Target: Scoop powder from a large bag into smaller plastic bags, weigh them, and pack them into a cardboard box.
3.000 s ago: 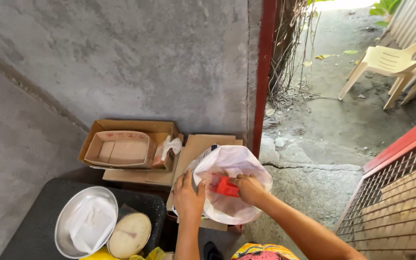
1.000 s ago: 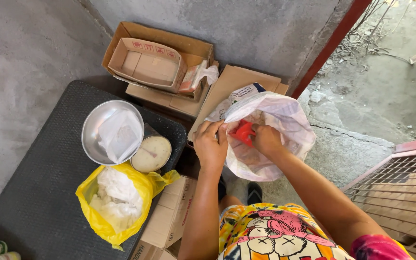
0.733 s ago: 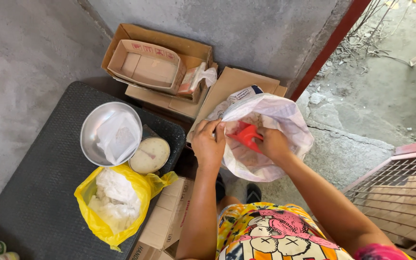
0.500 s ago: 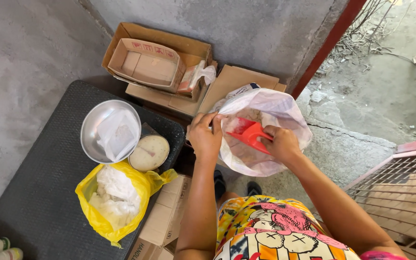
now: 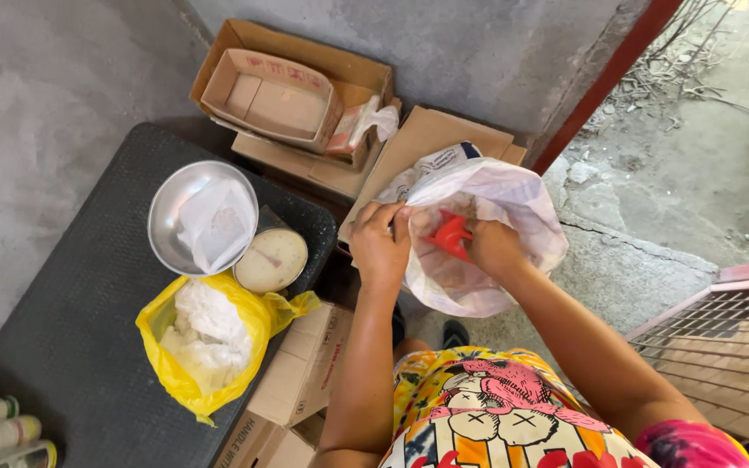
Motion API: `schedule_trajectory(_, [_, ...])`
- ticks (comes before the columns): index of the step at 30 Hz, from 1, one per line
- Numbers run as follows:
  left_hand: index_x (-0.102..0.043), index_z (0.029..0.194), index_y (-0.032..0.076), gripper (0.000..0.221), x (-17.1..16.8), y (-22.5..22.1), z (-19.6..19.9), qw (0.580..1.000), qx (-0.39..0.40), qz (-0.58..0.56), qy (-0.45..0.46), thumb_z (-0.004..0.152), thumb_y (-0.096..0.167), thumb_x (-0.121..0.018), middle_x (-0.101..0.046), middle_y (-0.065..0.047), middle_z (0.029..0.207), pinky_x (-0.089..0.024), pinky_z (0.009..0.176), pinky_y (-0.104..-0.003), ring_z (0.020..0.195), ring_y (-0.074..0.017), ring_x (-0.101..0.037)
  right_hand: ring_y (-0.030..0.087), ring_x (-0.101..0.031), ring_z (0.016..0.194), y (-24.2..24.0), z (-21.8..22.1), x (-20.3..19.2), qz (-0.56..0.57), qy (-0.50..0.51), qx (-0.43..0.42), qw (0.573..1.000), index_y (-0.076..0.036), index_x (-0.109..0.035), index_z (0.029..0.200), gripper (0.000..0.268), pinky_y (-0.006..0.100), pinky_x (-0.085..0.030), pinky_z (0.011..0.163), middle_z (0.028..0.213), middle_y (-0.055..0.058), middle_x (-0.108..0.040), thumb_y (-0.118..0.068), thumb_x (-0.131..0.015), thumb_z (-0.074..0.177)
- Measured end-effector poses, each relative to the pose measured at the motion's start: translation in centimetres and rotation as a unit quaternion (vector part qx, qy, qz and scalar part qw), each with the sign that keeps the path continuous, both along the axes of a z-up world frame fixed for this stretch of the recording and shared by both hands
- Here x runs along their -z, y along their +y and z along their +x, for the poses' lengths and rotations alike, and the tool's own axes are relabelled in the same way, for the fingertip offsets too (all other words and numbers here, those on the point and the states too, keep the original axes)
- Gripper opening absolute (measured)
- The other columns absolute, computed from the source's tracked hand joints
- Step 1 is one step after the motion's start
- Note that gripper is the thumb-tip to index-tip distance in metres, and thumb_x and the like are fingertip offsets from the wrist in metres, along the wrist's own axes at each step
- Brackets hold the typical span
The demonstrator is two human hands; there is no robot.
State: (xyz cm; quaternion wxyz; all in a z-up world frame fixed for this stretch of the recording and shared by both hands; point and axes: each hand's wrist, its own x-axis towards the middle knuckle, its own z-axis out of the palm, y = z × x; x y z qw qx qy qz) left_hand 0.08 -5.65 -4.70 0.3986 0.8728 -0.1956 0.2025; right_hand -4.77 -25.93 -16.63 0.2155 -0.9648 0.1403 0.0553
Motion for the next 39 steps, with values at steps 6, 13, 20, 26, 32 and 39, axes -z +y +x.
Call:
schedule_trajectory(6, [-0.079, 0.097, 0.009, 0.014, -0.7, -0.4, 0.1, 1.000, -0.005, -0.001, -0.001, 0.092, 0.021, -0.073, -0.071, -0.006, 0.088, -0.047, 0.076, -0.043, 0.086, -0.0291, -0.068, 0.039, -0.072, 0.084, 0.4, 1.5, 1.1, 0.031, -0.048, 0.008, 0.998, -0.017, -0.075, 0.106, 0.029, 0.050, -0.058, 0.076, 0.088, 0.019, -0.074, -0.031, -0.077, 0.081])
schedule_trajectory(13, [-0.079, 0.098, 0.007, 0.016, -0.7, -0.6, 0.9, 1.000, -0.001, -0.017, 0.004, 0.089, 0.020, -0.076, -0.071, -0.008, 0.085, -0.049, 0.074, -0.043, 0.078, -0.0303, -0.069, 0.036, -0.076, 0.065, -0.3, -3.6, -5.9, 0.188, 0.043, 0.083, 0.978, -0.017, -0.074, 0.108, 0.023, 0.044, -0.061, 0.067, 0.080, 0.017, -0.074, -0.031, -0.071, 0.090])
schedule_trajectory(20, [-0.079, 0.097, 0.006, 0.017, -0.2, -0.5, 2.4, 0.997, -0.013, -0.074, 0.020, 0.088, 0.021, -0.079, -0.071, -0.012, 0.086, -0.055, 0.070, -0.038, 0.076, -0.0305, -0.070, 0.023, -0.064, 0.058, -4.6, -8.8, -8.9, 0.182, -0.087, 0.052, 0.978, -0.009, -0.077, 0.098, 0.029, 0.038, -0.053, 0.061, 0.070, 0.014, -0.069, -0.032, -0.082, 0.082])
schedule_trajectory(26, [-0.078, 0.098, 0.006, 0.019, 0.9, -0.2, 2.7, 0.993, 0.006, -0.112, 0.045, 0.087, 0.021, -0.079, -0.071, -0.013, 0.089, -0.056, 0.070, -0.037, 0.077, -0.0288, -0.071, 0.013, -0.057, 0.058, -6.0, -10.2, -15.7, 0.212, -0.127, 0.018, 0.969, -0.005, -0.077, 0.099, 0.029, 0.032, -0.051, 0.058, 0.067, 0.007, -0.068, -0.028, -0.083, 0.082])
schedule_trajectory(32, [-0.078, 0.102, 0.008, 0.018, -2.0, 2.8, 2.1, 0.994, 0.010, -0.104, 0.013, 0.087, 0.018, -0.079, -0.071, -0.013, 0.091, -0.056, 0.077, -0.038, 0.084, -0.0306, -0.069, 0.006, -0.054, 0.061, -3.9, -8.1, -19.2, 0.230, -0.175, -0.008, 0.957, -0.004, -0.078, 0.100, 0.026, 0.027, -0.048, 0.058, 0.068, 0.003, -0.068, -0.021, -0.084, 0.081])
schedule_trajectory(39, [-0.079, 0.105, 0.016, 0.029, -4.6, 14.2, 2.8, 0.952, -0.256, 0.066, -0.155, 0.078, 0.005, -0.076, -0.060, -0.018, 0.137, -0.042, 0.104, -0.055, 0.130, -0.0407, -0.052, 0.010, -0.050, 0.056, 2.0, -2.8, -22.1, 0.201, -0.146, -0.068, 0.966, -0.005, -0.080, 0.098, 0.025, 0.029, -0.045, 0.054, 0.062, 0.004, -0.064, -0.022, -0.084, 0.080])
